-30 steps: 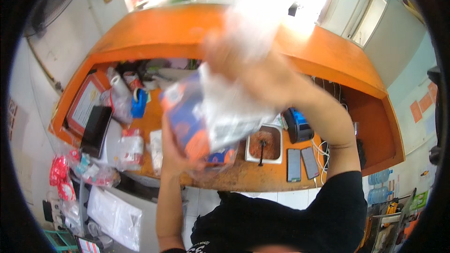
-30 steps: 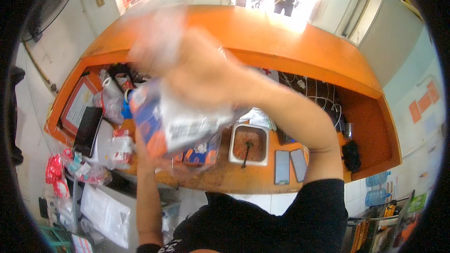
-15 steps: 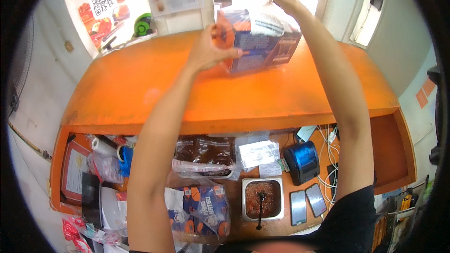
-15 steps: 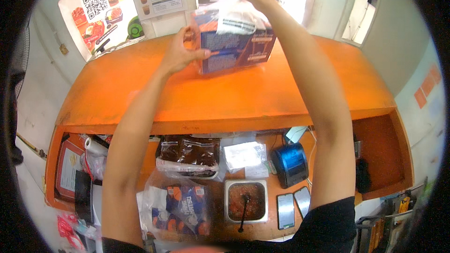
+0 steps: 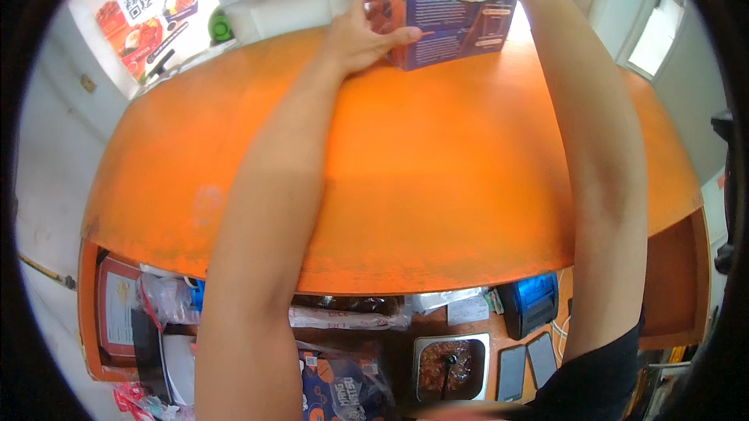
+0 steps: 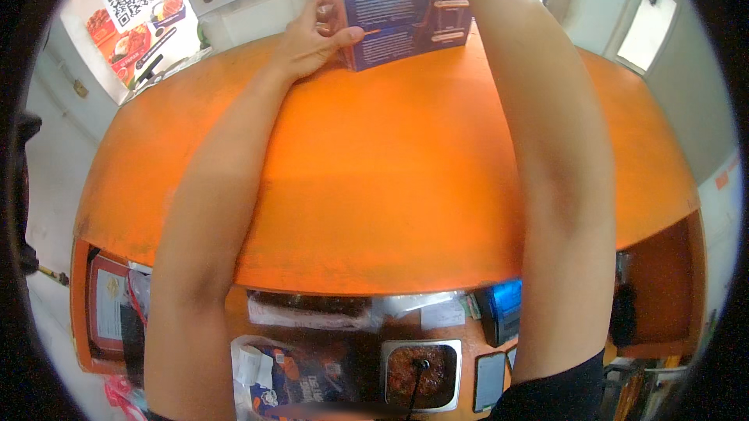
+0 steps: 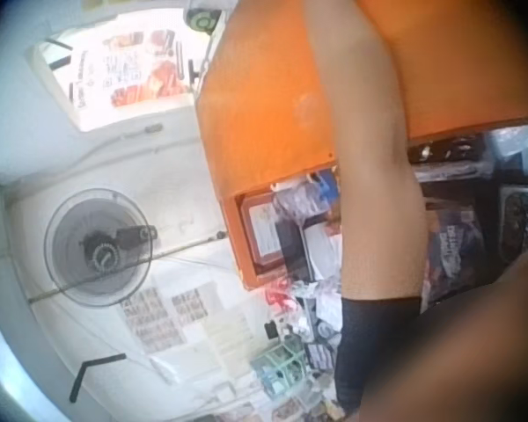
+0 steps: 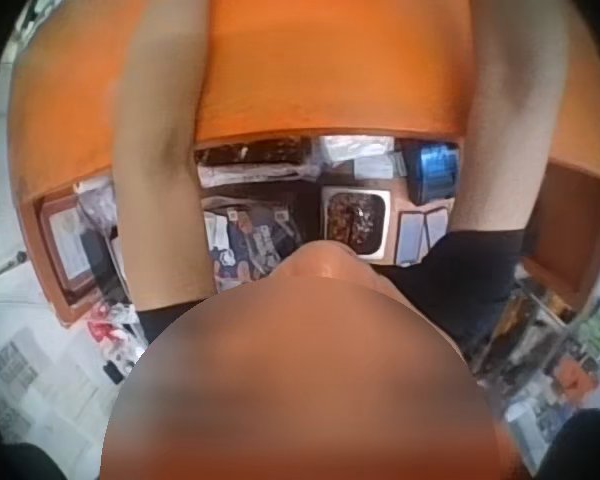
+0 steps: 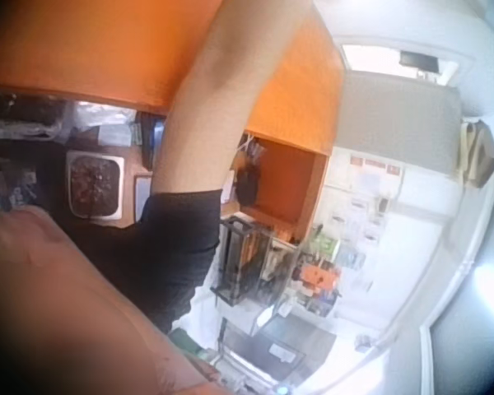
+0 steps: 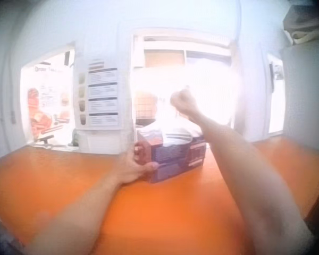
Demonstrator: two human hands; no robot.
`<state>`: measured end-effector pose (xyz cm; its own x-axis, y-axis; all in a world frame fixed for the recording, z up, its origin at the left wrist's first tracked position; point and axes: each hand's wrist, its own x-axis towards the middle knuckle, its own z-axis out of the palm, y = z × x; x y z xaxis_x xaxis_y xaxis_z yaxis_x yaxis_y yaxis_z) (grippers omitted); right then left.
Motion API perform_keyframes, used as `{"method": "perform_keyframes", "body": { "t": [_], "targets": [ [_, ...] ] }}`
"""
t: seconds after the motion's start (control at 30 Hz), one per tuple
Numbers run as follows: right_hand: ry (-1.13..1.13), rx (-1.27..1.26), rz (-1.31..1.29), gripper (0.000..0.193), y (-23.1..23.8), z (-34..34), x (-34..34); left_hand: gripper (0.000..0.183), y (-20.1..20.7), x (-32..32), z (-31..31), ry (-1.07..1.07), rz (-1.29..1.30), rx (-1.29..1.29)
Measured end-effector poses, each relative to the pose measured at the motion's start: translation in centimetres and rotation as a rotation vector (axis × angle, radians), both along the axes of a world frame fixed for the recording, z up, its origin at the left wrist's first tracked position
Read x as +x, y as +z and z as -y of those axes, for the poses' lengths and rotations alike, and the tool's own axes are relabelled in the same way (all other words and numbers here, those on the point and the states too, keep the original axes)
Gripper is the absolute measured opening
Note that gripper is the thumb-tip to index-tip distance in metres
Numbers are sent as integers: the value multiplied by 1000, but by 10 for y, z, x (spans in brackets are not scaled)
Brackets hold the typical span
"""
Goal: The person packs multiple snack boxes and small items into plastic bags at a retail counter. They open bags, insert items, fold and seal the bags, and place them on the counter. A coworker is visible nearby handling other items.
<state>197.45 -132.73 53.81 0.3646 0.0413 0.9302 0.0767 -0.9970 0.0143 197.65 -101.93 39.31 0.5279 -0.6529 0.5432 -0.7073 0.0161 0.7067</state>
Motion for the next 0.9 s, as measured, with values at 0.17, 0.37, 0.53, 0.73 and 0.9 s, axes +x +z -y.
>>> {"method": "perform_keyframes", "body": {
  "t": [0.17, 0.37, 0.53, 0.73, 0.9],
  "targets": [
    [180, 164, 169, 32, -4, -6, 8, 120, 3, -15, -3, 39, 47, 65],
    [-212, -30, -108, 32, 9, 5, -7, 121, 9, -27, -3, 73, -50, 19],
    [-486, -271, -20, 34, 9, -4, -20, 122, 12, -25, -5, 49, -24, 45],
    [-108, 296, -431, 46, 5, -45, -57, 128, 9, -31, -11, 12, -91, 104],
    [-319, -127, -225, 46, 0, -53, -76, 110, 25, -54, -23, 286, 276, 383]
  ]
}}
